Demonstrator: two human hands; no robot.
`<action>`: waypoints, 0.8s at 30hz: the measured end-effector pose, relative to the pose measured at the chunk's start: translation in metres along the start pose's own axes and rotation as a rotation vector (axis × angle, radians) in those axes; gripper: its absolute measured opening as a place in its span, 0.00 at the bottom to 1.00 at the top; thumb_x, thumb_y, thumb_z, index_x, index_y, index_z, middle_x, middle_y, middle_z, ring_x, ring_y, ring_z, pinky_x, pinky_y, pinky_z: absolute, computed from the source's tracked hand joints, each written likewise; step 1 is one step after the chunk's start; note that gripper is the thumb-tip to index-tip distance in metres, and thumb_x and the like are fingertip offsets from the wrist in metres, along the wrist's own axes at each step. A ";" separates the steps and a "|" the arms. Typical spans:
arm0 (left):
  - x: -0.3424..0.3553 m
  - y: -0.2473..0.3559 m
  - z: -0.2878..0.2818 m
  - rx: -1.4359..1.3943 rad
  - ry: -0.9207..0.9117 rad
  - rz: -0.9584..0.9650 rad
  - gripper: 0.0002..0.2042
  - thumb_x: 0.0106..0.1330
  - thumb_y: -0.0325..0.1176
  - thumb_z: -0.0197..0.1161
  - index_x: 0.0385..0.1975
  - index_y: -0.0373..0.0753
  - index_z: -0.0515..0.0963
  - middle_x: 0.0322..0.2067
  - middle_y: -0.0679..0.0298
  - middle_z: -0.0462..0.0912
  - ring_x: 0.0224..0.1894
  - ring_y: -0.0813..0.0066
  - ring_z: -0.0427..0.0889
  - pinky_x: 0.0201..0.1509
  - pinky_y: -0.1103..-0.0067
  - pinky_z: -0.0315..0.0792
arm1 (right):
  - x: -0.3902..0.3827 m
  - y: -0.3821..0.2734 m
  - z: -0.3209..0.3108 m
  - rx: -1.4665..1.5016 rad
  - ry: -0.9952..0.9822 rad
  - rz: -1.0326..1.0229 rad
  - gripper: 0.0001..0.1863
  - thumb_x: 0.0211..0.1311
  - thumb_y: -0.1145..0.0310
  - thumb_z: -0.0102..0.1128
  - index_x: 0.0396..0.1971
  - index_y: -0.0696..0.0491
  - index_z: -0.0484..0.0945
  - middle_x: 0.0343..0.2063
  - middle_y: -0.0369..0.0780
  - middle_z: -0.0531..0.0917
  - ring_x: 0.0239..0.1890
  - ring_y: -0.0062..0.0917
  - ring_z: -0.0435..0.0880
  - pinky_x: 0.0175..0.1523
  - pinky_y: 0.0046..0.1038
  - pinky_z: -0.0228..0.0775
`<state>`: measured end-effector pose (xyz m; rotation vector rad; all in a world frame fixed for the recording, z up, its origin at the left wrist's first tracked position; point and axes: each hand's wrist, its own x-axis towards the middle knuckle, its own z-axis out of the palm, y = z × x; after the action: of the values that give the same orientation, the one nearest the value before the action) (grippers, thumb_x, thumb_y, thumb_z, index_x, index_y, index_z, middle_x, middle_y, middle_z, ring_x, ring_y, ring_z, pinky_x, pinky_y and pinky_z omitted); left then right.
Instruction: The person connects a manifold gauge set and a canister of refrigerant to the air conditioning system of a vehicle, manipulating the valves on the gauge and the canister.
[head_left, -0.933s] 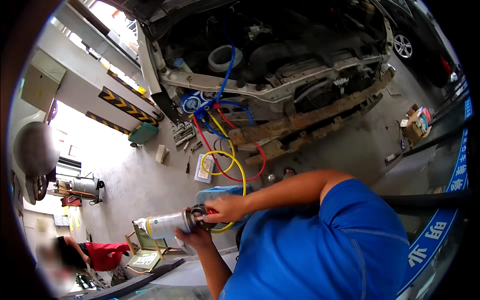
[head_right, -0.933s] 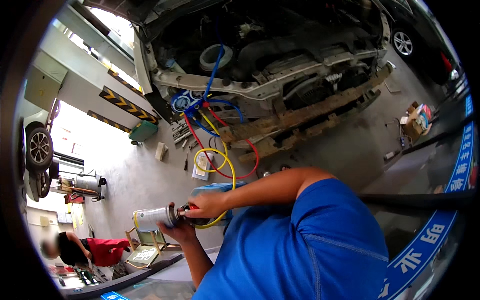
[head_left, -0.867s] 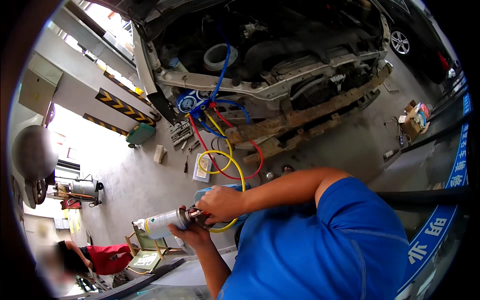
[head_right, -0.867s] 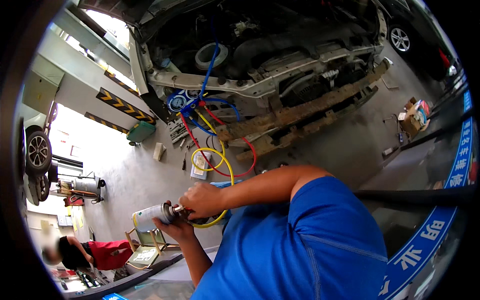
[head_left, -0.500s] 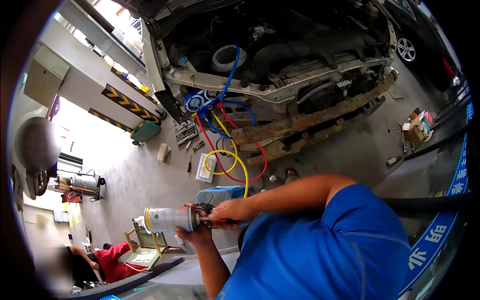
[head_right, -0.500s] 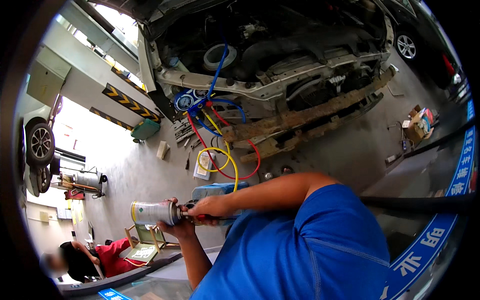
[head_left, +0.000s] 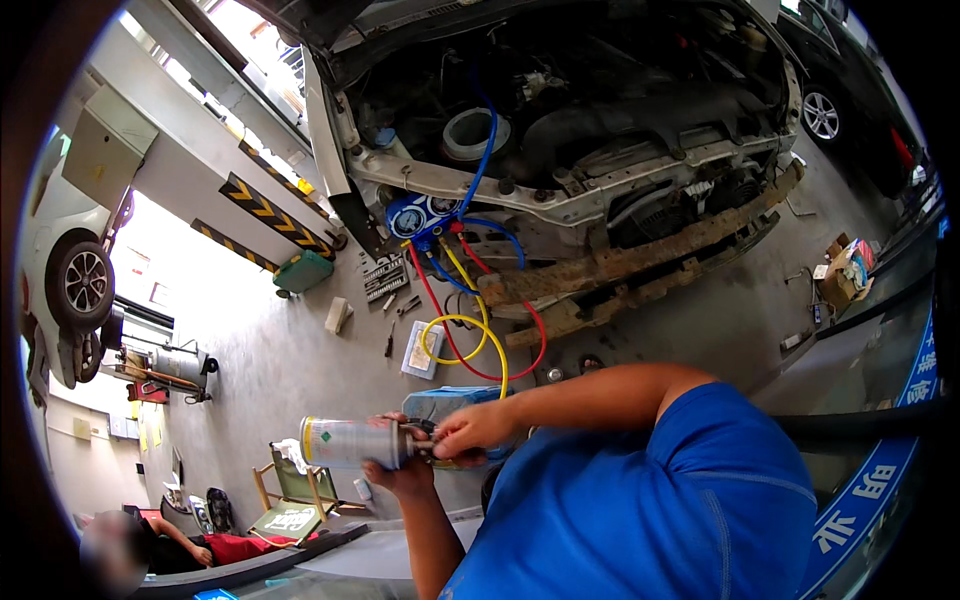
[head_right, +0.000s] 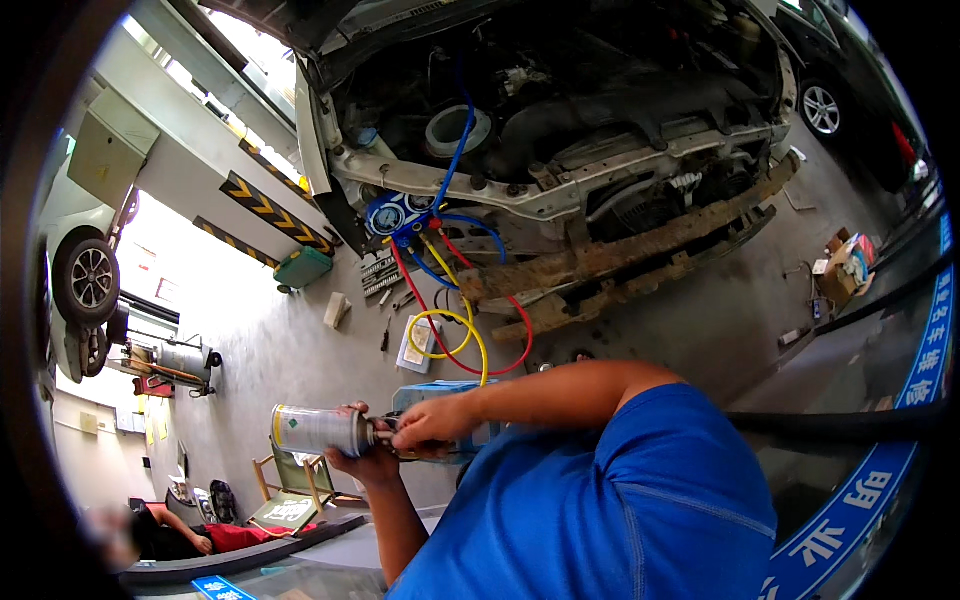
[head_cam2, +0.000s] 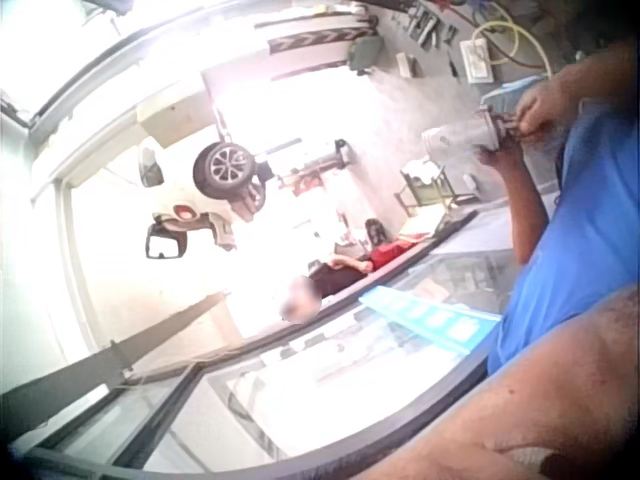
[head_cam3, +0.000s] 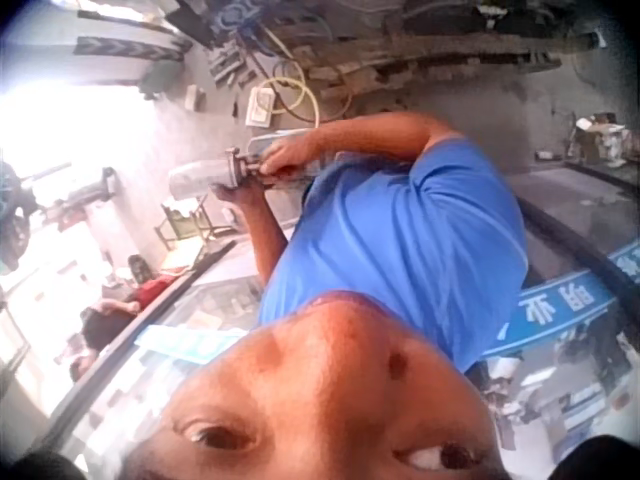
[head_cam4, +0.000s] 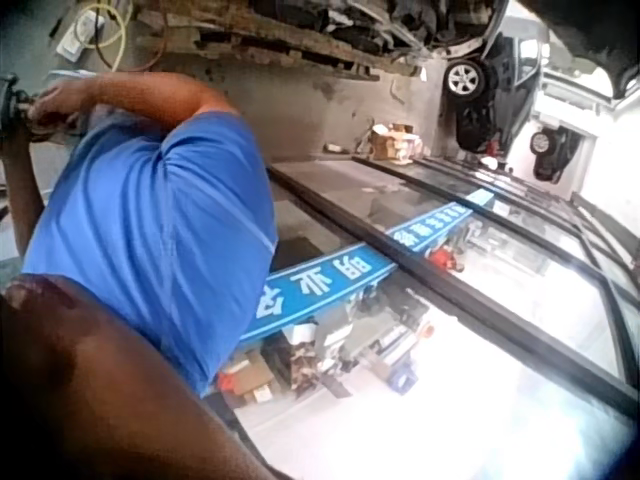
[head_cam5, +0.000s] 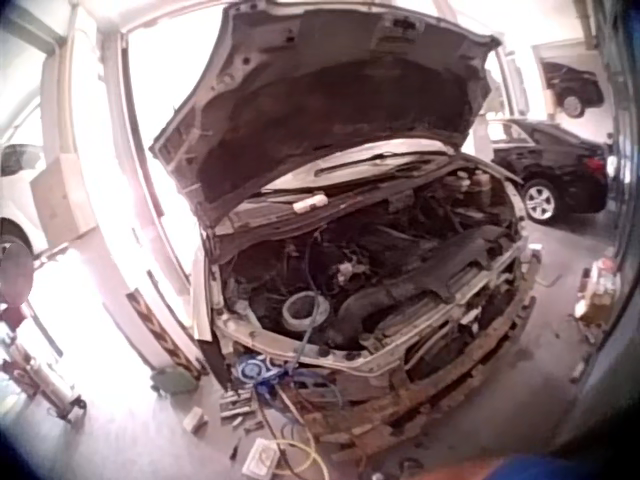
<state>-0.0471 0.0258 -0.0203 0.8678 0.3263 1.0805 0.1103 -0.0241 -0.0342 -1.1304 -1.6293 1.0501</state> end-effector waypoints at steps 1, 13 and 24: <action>0.001 0.000 0.010 -0.003 0.187 0.011 0.32 0.54 0.60 0.57 0.48 0.39 0.63 0.39 0.54 0.74 0.31 0.64 0.79 0.31 0.72 0.78 | 0.000 -0.005 -0.005 -0.167 0.083 -0.067 0.15 0.54 0.57 0.56 0.30 0.54 0.70 0.20 0.43 0.76 0.21 0.32 0.77 0.24 0.33 0.66; 0.001 -0.010 -0.015 0.069 -0.048 -0.003 0.34 0.50 0.59 0.61 0.49 0.39 0.62 0.40 0.54 0.71 0.31 0.64 0.79 0.27 0.74 0.78 | 0.006 0.028 -0.007 1.137 -0.877 0.557 0.08 0.53 0.68 0.58 0.21 0.49 0.68 0.11 0.28 0.64 0.11 0.13 0.61 0.17 0.17 0.53; 0.012 -0.013 0.022 0.118 0.444 0.165 0.30 0.58 0.54 0.58 0.49 0.35 0.63 0.40 0.55 0.76 0.35 0.66 0.79 0.39 0.73 0.76 | 0.019 -0.006 -0.012 -0.598 0.288 0.001 0.11 0.46 0.64 0.60 0.22 0.55 0.71 0.16 0.44 0.76 0.24 0.41 0.78 0.28 0.42 0.67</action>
<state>-0.0194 0.0235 -0.0140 0.7622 0.7031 1.4191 0.1159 -0.0049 -0.0222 -1.5821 -1.7467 0.3663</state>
